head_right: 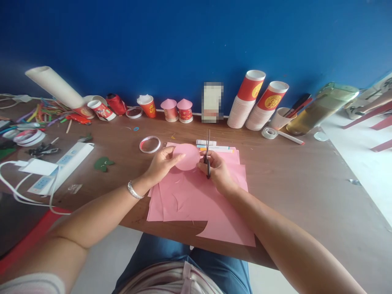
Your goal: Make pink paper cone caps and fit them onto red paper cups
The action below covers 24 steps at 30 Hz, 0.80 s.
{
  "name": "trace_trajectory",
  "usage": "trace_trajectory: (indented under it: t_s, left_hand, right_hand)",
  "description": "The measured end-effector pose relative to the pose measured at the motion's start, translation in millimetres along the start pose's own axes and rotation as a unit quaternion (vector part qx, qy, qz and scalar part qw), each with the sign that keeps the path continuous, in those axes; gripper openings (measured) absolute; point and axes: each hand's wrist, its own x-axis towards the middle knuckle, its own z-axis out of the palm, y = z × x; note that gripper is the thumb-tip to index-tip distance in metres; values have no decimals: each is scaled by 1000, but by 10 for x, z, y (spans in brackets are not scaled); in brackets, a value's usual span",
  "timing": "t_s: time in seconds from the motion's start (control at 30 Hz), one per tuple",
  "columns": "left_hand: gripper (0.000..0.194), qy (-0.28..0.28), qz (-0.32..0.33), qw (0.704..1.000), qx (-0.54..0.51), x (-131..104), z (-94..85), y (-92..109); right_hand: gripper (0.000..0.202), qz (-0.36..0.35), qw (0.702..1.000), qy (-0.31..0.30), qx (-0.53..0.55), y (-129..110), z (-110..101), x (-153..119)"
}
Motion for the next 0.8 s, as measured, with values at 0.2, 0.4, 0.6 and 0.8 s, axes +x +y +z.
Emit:
trace_trajectory:
  t_s: [0.2,0.4,0.6,0.8]
  left_hand:
    - [24,-6,30,1000,-3,-2,-21,45]
    - [29,30,47,998,5,-12,-34,58]
    - [18,-44,363,885,288,-26,-97,33]
    - [22,3,348,894,283,-22,-133,66]
  right_hand:
    - [44,-15,999,42,7,22,-66,-4]
    - [47,21,999,14,24,-40,-81,-29]
    - [47,40,995,8,88,-24,-83,-19]
    - [37,-37,998,38,30,1,-109,0]
